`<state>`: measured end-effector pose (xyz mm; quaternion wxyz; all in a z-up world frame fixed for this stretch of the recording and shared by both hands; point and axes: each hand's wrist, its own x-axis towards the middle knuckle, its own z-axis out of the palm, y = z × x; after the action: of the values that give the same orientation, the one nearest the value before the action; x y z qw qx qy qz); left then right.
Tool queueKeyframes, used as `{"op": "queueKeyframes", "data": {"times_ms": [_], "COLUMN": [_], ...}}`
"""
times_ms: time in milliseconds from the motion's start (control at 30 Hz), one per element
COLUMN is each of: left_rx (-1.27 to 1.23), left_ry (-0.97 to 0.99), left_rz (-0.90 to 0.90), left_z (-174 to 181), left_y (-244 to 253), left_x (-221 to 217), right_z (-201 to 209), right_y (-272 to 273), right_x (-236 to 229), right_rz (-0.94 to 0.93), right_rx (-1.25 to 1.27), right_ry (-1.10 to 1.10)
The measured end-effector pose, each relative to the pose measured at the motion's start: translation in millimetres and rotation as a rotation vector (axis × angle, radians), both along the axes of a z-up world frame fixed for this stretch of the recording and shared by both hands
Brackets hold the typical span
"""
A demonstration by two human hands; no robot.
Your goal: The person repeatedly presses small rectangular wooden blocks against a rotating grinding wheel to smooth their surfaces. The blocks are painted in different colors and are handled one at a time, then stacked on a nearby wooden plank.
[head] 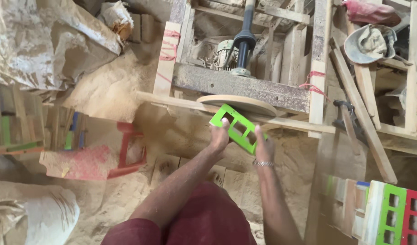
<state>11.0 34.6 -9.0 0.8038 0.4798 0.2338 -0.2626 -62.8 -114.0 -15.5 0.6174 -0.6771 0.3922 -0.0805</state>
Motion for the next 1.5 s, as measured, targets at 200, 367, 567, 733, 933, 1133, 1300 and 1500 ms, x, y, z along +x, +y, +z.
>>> {"op": "queueKeyframes", "data": {"times_ms": [200, 367, 567, 733, 933, 1133, 1300, 1500], "left_rx": [0.115, 0.09, 0.009, -0.133, -0.079, 0.155, -0.044, -0.212], "left_ry": [0.063, -0.156, -0.528, -0.559, -0.611, -0.553, -0.067, 0.07], "left_rz": [-0.347, -0.584, -0.569, -0.546, -0.648, -0.726, -0.429, 0.106], "left_z": [-16.5, -3.0, 15.7, 37.9, 40.6, 26.8, 4.1, -32.0], "left_y": [34.3, 64.0, 115.1, 123.9, 111.9, 121.1, 144.3, 96.8], "left_x": [39.1, 41.3, -29.4, -34.1, -37.3, -34.3, -63.6, -68.8], "right_z": [-7.9, 19.6, 45.5, 70.8, 92.0, 68.2, 30.7, -25.1], "right_y": [64.6, 84.7, 59.0, 62.9, 65.3, 64.3, 64.6, 62.9], "right_x": [-27.9, -56.8, -76.4, -69.3, -61.5, -34.1, 6.3, 55.4], "right_rz": [-0.19, -0.004, 0.485, 0.459, 0.571, 0.318, 0.163, -0.01], "right_rx": [0.187, 0.434, 0.051, 0.123, -0.132, 0.136, 0.64, 0.397], "right_ry": [0.075, -0.007, -0.104, -0.151, -0.257, -0.208, -0.284, -0.086]}}
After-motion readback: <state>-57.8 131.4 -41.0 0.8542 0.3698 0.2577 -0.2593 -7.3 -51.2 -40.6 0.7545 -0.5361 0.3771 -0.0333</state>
